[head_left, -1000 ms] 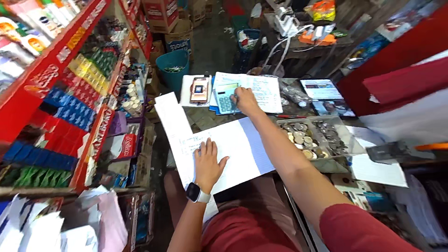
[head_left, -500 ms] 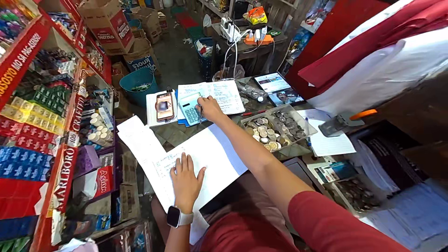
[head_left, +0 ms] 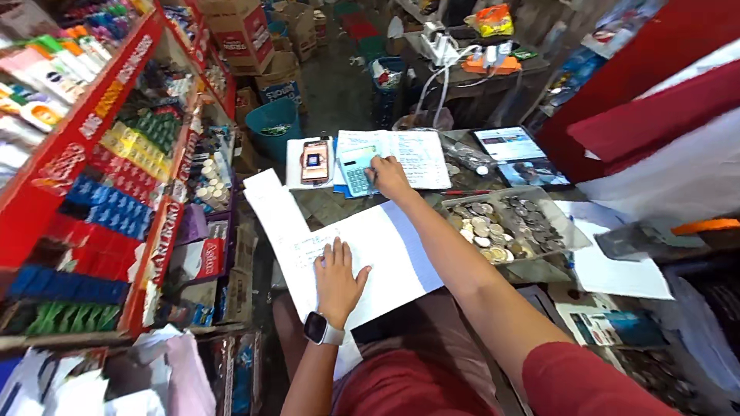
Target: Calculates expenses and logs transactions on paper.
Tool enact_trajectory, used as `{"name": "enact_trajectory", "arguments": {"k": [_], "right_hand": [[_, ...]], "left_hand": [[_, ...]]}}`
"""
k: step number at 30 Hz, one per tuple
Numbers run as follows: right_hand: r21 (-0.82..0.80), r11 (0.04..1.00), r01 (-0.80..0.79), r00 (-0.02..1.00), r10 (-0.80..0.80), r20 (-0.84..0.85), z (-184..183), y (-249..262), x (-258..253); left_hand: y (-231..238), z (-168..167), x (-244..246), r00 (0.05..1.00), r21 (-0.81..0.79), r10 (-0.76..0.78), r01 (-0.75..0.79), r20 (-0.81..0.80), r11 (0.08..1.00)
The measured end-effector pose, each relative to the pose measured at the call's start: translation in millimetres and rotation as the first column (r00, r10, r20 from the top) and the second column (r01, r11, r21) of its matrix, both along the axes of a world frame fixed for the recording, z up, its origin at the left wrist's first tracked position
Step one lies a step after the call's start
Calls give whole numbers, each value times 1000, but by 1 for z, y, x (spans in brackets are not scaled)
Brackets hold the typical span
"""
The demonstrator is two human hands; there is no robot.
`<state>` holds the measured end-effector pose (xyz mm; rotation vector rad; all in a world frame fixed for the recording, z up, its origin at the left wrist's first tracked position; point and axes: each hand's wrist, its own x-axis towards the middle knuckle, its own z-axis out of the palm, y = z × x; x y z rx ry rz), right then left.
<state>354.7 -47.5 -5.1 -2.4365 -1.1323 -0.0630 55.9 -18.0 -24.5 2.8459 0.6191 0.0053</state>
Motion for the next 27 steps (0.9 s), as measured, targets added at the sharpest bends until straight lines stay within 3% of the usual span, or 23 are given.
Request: {"name": "enact_trajectory", "arguments": {"k": [3, 12, 27], "right_hand": [[49, 999, 3, 1000, -4, 21, -7, -5, 2], [-101, 995, 25, 997, -33, -74, 5, 0, 2], [-103, 994, 40, 998, -45, -45, 2, -2, 3]], "left_hand": [[-3, -2, 3, 1000, -18, 13, -12, 9, 1000], [-3, -5, 10, 1000, -28, 19, -19, -7, 999], [-6, -4, 12, 998, -34, 24, -26, -63, 999]]}}
